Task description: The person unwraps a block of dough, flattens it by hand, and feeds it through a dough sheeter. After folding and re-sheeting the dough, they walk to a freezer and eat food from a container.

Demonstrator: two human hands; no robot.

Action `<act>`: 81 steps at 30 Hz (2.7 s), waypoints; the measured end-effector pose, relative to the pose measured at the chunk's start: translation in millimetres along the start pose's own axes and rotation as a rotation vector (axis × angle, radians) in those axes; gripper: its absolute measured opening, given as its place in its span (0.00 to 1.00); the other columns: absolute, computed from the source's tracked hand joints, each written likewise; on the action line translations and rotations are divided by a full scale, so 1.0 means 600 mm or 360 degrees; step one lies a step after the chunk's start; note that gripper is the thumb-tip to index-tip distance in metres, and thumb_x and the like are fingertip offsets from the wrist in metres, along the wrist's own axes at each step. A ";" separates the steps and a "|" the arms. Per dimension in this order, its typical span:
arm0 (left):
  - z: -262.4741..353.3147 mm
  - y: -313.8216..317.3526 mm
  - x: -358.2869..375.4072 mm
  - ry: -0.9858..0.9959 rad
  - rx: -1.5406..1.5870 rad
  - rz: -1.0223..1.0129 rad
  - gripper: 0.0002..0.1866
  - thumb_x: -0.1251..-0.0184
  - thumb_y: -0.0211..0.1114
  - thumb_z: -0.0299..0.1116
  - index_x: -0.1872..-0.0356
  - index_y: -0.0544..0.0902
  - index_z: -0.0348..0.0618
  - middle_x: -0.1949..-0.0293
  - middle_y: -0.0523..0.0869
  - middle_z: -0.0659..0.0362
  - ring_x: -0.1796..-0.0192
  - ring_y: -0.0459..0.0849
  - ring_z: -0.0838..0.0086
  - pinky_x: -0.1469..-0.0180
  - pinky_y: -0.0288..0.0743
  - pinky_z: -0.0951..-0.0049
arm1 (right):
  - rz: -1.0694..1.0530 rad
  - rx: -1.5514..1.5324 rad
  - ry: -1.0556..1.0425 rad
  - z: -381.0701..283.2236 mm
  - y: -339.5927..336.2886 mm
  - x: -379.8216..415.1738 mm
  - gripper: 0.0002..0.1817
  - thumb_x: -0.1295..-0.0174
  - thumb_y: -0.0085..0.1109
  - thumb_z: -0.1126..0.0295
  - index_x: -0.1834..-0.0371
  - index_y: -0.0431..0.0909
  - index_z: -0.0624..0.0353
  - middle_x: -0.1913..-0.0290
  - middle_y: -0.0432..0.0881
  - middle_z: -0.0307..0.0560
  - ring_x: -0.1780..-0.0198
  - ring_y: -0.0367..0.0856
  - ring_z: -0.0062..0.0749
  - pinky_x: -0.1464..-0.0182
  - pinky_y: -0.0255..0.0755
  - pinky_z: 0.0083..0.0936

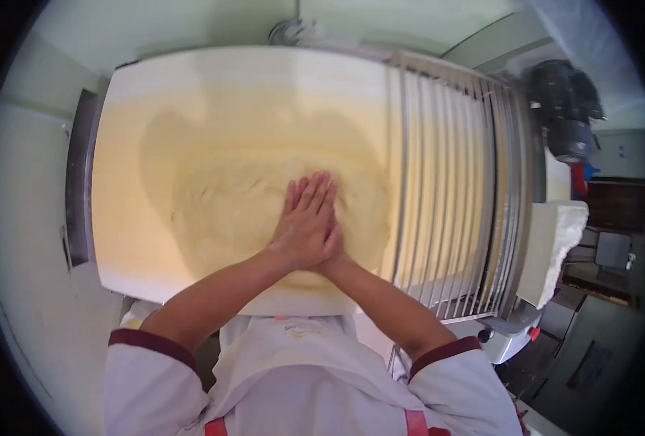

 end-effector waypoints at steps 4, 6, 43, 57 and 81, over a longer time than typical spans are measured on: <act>-0.006 -0.016 -0.012 -0.0022 0.0137 0.0167 0.41 0.37 0.53 0.46 0.27 0.55 0.33 0.25 0.55 0.44 0.21 0.45 0.52 0.23 0.33 0.47 | 0.0133 -0.0033 -0.0033 0.018 -0.013 0.002 0.50 0.41 0.55 0.48 0.24 0.44 0.67 0.22 0.42 0.64 0.21 0.36 0.56 0.24 0.27 0.55; 0.003 -0.008 -0.031 0.0040 0.0215 0.0172 0.40 0.36 0.52 0.46 0.27 0.55 0.33 0.25 0.55 0.44 0.21 0.46 0.52 0.23 0.33 0.47 | 0.0189 0.0025 -0.0009 0.057 -0.021 -0.007 0.50 0.41 0.55 0.48 0.24 0.44 0.67 0.22 0.42 0.64 0.21 0.36 0.56 0.24 0.27 0.55; -0.097 -0.038 0.137 0.0005 0.0400 0.0180 0.31 0.29 0.55 0.40 0.29 0.60 0.37 0.27 0.60 0.47 0.23 0.55 0.58 0.24 0.46 0.58 | 0.0221 0.0156 0.0465 0.077 0.002 0.093 0.42 0.33 0.51 0.54 0.23 0.45 0.65 0.21 0.43 0.58 0.20 0.39 0.45 0.23 0.32 0.52; -0.432 -0.110 0.230 -0.1142 0.0833 0.1141 0.22 0.34 0.68 0.37 0.44 0.78 0.33 0.59 0.83 0.57 0.57 0.78 0.74 0.52 0.73 0.73 | 0.1022 -0.0838 0.0703 0.013 0.010 0.386 0.20 0.38 0.54 0.78 0.41 0.75 0.63 0.35 0.73 0.58 0.30 0.66 0.48 0.29 0.58 0.38; 0.130 0.140 -0.129 -0.0428 -0.0691 0.0063 0.35 0.24 0.42 0.48 0.24 0.50 0.40 0.22 0.50 0.49 0.20 0.43 0.62 0.22 0.32 0.51 | 0.1889 -0.0211 0.1262 0.662 -0.581 1.008 0.24 0.28 0.51 0.58 0.40 0.74 0.66 0.41 0.78 0.51 0.38 0.74 0.33 0.38 0.66 0.32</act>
Point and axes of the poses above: each hand's wrist, its own x-axis away from the middle knuckle, its own y-axis out of the palm, z = x × y, the point moved 6 cm from there along -x, towards the middle knuckle
